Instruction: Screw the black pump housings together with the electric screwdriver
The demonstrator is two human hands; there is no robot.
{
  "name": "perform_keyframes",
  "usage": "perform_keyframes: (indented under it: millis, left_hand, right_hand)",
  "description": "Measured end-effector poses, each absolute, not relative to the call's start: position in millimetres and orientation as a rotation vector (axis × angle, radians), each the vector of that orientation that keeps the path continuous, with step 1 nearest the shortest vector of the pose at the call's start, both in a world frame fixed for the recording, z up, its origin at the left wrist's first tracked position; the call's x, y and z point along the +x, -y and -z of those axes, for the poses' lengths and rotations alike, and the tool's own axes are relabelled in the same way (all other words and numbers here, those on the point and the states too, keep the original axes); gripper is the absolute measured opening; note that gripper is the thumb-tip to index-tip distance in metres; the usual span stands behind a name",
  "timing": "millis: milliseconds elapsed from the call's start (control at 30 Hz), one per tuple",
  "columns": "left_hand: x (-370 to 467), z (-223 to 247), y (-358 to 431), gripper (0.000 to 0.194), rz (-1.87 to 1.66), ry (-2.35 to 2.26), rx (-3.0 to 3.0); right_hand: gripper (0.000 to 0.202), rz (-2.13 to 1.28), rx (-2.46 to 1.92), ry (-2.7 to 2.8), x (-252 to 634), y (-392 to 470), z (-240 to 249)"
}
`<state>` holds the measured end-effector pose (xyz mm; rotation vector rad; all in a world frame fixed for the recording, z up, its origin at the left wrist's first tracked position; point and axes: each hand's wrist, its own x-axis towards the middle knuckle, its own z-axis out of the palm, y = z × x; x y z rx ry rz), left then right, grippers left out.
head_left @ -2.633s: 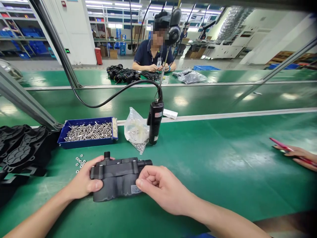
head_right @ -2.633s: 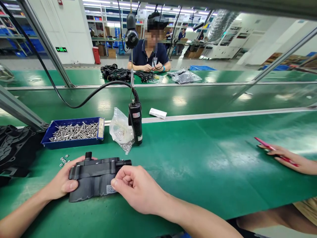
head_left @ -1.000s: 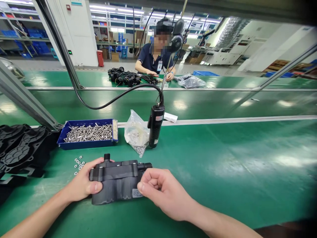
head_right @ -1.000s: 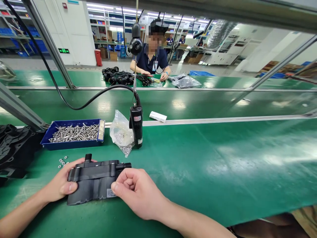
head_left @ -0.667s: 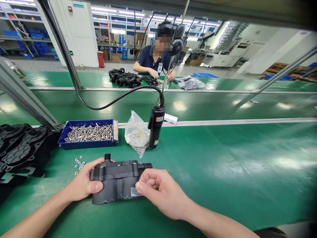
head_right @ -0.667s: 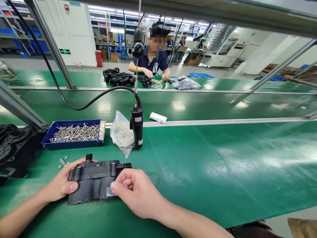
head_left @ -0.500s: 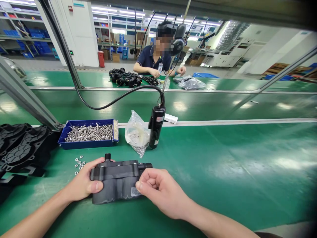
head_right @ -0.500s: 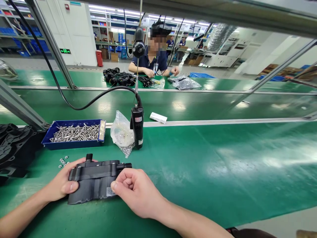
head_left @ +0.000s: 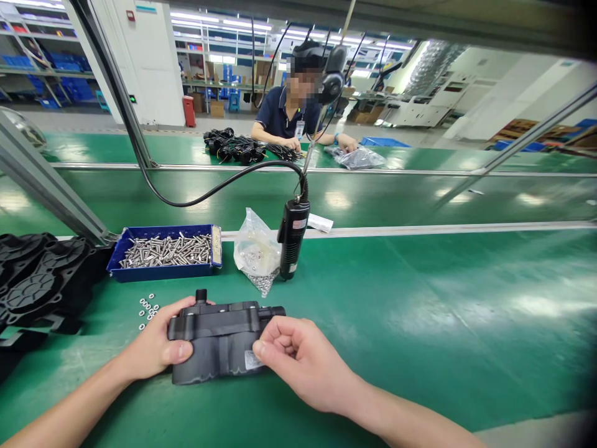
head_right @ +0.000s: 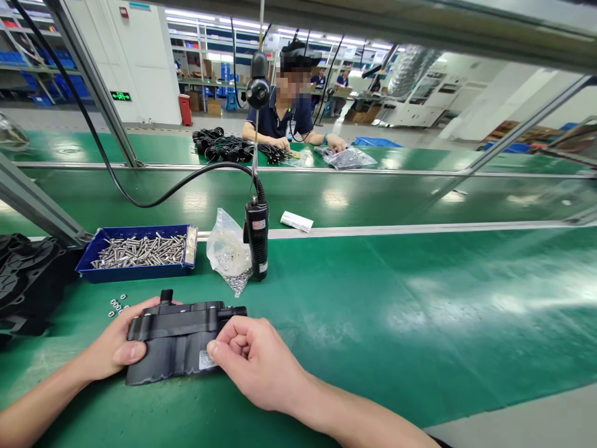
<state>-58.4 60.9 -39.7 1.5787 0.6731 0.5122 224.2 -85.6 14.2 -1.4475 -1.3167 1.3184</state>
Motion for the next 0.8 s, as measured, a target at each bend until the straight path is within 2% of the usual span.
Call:
perform_keyframes:
  millis: [267,433,600,667,800]
  left_hand:
    - [-61,44,-61,0.098,-0.521,-0.709,1.588]
    - [-57,35,-59,0.094,-0.478,-0.700,1.582]
    - [-49,17,-55,0.096,-0.442,-0.715,1.567]
    - [-47,13,-52,0.097,-0.442,-0.706,1.562]
    - [-44,8,-43,0.093,-0.488,-0.766,1.604]
  right_hand:
    - [0.032,-1.082,-1.479,1.456,220,90,-15]
    - [0.035,-0.913,-1.477,1.578,223,91,-9]
    - [0.045,-0.797,-1.766,1.650,240,89,-8]
    - [0.057,-0.764,-1.919,1.641,242,88,-10]
    - [0.113,-0.890,-2.033,1.558,233,84,-15]
